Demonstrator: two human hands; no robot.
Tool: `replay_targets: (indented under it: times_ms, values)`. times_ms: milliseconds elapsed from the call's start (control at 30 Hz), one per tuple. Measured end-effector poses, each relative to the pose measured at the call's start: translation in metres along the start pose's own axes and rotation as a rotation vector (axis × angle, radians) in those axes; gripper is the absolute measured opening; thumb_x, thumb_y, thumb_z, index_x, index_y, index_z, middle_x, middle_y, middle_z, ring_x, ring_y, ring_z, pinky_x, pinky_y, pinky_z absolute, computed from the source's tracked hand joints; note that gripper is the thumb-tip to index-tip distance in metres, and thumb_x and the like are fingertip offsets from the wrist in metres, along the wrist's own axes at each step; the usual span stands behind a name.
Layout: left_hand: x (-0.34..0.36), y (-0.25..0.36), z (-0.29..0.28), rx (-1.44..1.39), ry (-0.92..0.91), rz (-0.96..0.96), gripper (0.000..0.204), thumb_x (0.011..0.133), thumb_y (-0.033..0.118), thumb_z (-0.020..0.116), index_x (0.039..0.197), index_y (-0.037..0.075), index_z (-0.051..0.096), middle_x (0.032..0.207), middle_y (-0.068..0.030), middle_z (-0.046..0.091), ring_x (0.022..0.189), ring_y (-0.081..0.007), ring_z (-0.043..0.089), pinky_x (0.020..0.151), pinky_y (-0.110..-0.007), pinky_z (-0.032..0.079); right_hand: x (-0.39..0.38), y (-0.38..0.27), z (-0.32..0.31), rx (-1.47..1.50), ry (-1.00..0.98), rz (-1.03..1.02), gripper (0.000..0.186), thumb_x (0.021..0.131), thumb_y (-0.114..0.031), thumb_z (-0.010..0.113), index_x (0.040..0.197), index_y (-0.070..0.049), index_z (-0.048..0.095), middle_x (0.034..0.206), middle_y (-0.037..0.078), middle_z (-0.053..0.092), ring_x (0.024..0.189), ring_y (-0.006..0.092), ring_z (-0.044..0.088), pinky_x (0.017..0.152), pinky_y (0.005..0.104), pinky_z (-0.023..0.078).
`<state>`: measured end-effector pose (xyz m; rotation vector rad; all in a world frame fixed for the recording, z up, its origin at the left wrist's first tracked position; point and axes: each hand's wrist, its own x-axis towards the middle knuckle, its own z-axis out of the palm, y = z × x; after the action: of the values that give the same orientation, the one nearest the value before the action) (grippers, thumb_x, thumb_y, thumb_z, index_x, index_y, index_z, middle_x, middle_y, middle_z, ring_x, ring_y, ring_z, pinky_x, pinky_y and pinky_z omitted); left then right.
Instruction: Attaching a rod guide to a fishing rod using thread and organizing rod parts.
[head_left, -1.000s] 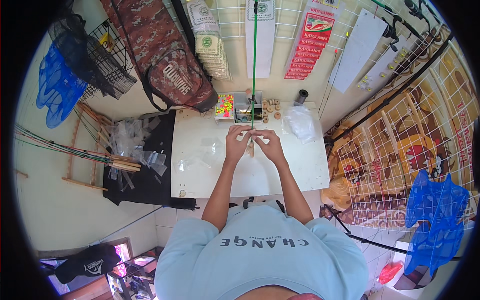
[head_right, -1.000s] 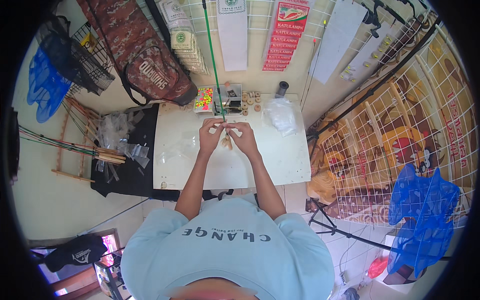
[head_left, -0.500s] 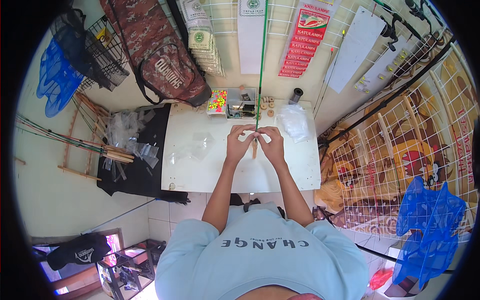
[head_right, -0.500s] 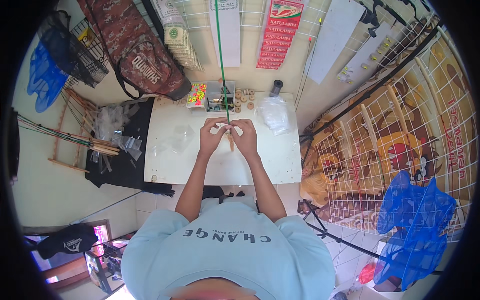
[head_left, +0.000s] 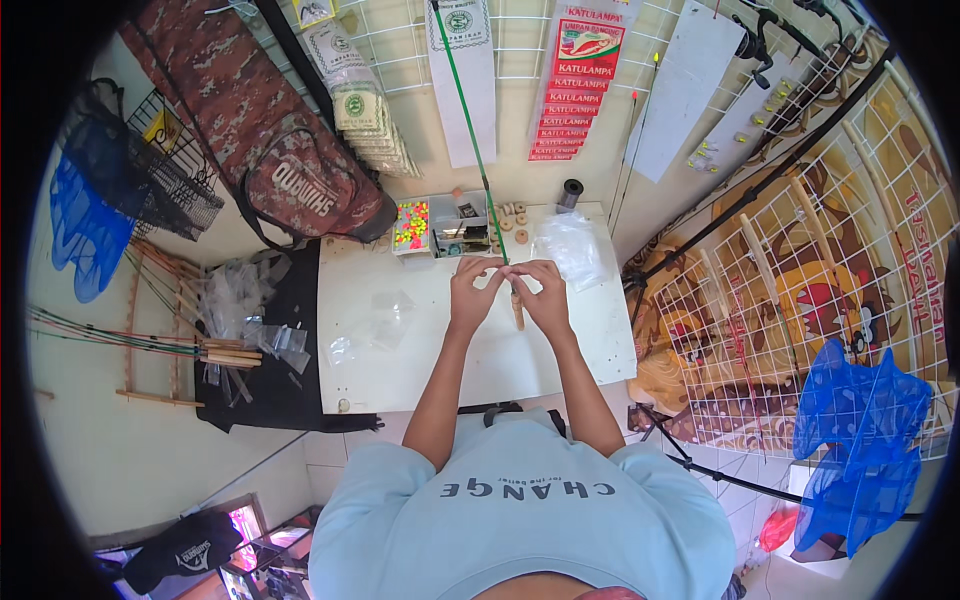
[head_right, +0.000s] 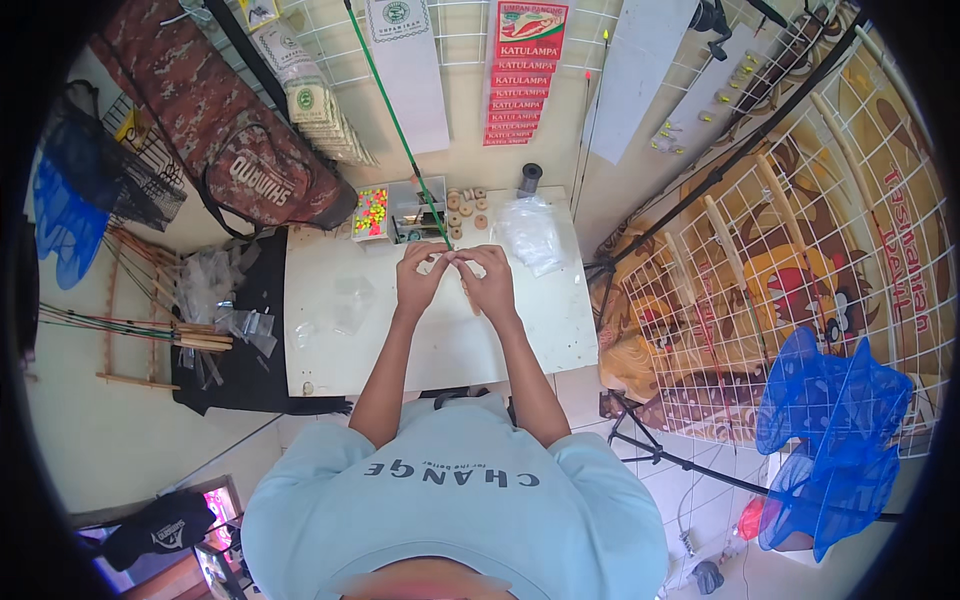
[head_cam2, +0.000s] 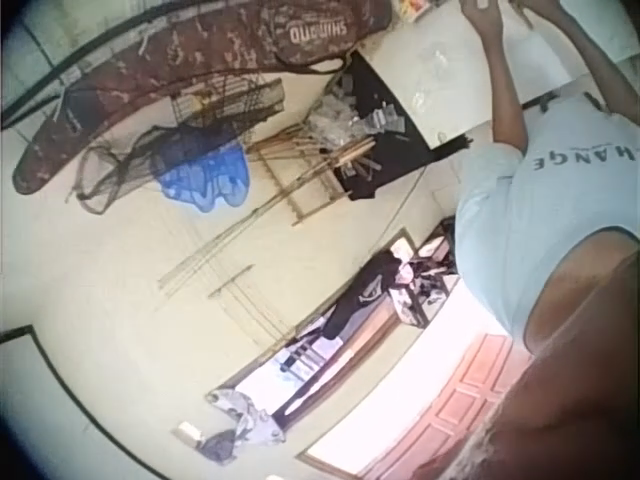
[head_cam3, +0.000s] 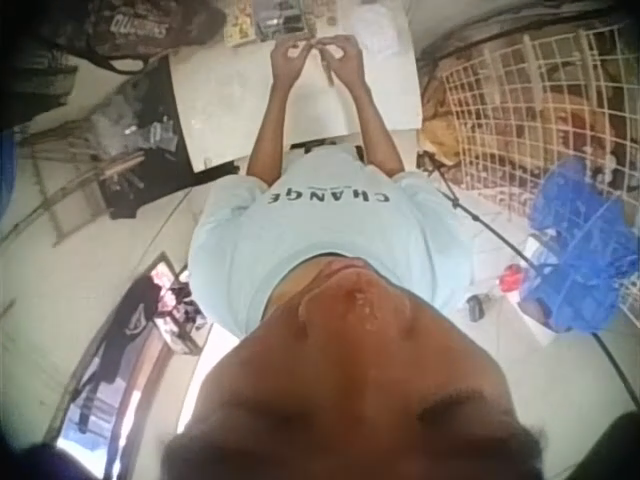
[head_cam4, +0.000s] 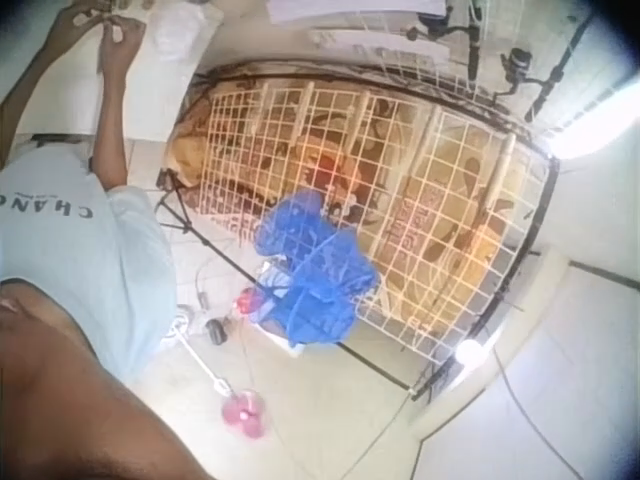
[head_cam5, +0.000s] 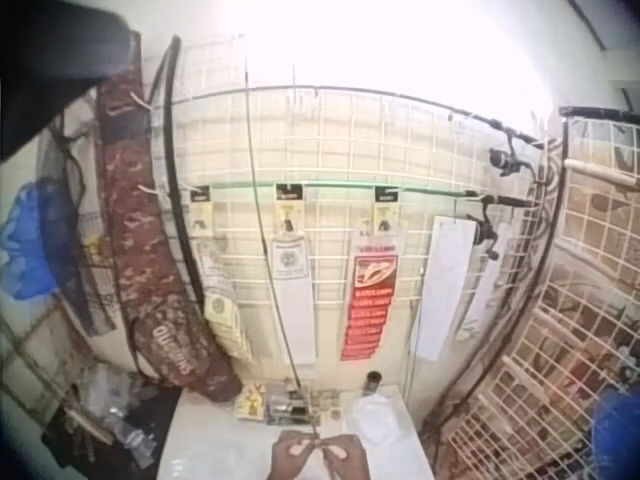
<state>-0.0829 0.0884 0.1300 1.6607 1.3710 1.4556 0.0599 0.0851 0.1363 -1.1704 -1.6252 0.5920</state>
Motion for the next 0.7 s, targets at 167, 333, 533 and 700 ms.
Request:
replay_targets:
  times_ms: [167,333,533,700]
  values:
    - [0.008,-0.004,0.003,-0.002,0.030,0.018,0.014,0.078,0.007,0.073,0.091,0.005,0.071,0.092,-0.0066,0.067,0.087,-0.0176,0.057,0.070,-0.028,0.047,0.006,0.001,0.007,0.010,0.045,0.013,0.016,0.076,-0.011,0.073,0.092,-0.009,0.073,0.088,0.006,0.069,0.089,0.0216,0.058,0.078,0.0329,0.049]
    - [0.011,-0.003,0.009,-0.036,0.003,0.059,0.013,0.077,0.005,0.073,0.090,0.006,0.071,0.090,-0.0061,0.067,0.087,-0.0171,0.058,0.069,-0.027,0.047,0.007,-0.004,0.001,-0.003,0.098,0.034,0.014,0.077,-0.009,0.072,0.091,-0.009,0.074,0.086,0.006,0.069,0.087,0.0213,0.057,0.077,0.0324,0.049]
    - [0.019,0.011,0.027,-0.035,-0.042,0.079,0.014,0.076,0.006,0.075,0.090,0.005,0.071,0.088,-0.0060,0.066,0.086,-0.0174,0.057,0.069,-0.028,0.047,0.010,-0.001,-0.019,-0.014,0.165,0.014,0.013,0.077,-0.009,0.072,0.089,-0.004,0.072,0.086,0.007,0.069,0.087,0.0216,0.057,0.075,0.0324,0.048]
    - [0.027,0.028,0.053,-0.103,-0.047,0.069,0.015,0.076,0.005,0.073,0.090,0.006,0.072,0.087,-0.0055,0.067,0.086,-0.0199,0.057,0.070,-0.030,0.047,0.019,0.008,-0.046,-0.026,0.182,-0.003,0.013,0.078,-0.007,0.071,0.090,-0.004,0.072,0.086,0.007,0.069,0.086,0.0221,0.056,0.074,0.0324,0.048]
